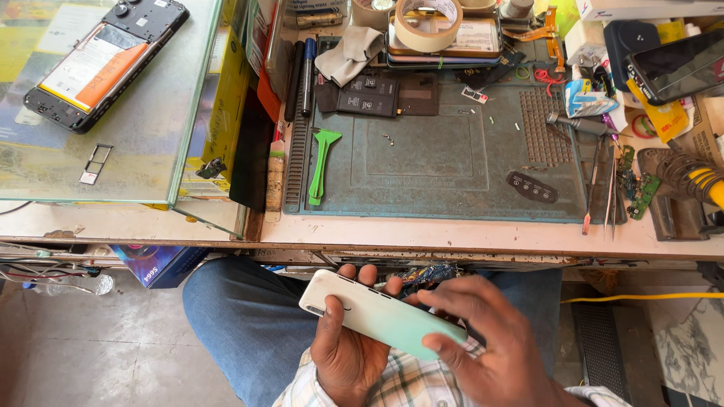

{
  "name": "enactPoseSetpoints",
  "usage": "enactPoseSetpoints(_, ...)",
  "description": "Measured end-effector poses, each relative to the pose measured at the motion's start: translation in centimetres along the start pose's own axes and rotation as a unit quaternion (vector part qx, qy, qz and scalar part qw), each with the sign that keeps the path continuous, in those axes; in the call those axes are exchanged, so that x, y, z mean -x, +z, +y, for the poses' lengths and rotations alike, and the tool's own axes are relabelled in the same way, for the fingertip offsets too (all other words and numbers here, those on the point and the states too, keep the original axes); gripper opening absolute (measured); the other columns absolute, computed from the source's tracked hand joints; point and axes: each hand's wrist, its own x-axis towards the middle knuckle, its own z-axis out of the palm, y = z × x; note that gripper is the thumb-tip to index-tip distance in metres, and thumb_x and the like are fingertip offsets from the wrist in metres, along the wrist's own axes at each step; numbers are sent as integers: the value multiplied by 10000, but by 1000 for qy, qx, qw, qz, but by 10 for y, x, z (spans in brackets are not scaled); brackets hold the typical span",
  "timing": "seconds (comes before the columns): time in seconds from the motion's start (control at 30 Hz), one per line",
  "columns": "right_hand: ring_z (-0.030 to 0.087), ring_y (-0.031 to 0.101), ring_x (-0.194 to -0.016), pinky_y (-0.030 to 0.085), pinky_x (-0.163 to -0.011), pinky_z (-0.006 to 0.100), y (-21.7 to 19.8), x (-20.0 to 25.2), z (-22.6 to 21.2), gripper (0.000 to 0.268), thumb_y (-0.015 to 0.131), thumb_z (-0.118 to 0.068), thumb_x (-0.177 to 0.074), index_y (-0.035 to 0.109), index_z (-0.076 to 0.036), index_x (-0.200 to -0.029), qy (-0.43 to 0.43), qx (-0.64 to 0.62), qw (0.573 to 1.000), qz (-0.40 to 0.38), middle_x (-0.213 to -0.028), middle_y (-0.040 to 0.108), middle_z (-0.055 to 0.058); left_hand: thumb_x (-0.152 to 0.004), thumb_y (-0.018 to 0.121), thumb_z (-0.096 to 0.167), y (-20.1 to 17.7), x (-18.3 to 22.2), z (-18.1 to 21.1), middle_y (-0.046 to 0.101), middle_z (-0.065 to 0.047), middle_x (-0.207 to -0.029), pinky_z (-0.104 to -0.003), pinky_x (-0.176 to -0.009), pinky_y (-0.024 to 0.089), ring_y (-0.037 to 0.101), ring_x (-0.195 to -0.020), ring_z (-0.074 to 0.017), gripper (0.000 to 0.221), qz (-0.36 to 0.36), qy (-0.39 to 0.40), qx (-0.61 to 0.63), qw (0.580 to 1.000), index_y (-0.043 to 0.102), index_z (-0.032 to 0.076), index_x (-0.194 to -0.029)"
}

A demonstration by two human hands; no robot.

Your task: The person sits on the floor and works on a disassembled smartphone with a cracked screen. They manipulate the phone's internal components, then pick up a light green back cover and attach it to the phone body. Finally, they inspect the assembled device.

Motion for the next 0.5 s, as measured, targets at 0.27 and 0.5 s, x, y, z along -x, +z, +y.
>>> enactPoseSetpoints(0.27, 172, 738, -782, 585, -684, 310, -4, -1, -4, 243, 816, -195, -852, 802, 1, -994, 50, -75, 994, -53, -864, 734, 101, -1097, 575, 290, -7, 4, 4, 673, -120, -1386, -675, -1254, 344, 605, -1343, -349, 368, -116, -34, -1, 993, 574, 105, -1415)
enactPoseSetpoints(0.5, 140, 708, -685, 560, -593, 298, 1, 6, -12, 209, 849, -219, -826, 763, -50, -912, -92, 58, 994, 1, -798, 722, 50, -1026, 750, 249, -5, -1, 2, 712, -116, -1119, -570, -1026, 565, 701, -1144, -315, 282, -105, -10, -41, 994, 627, 53, -1188)
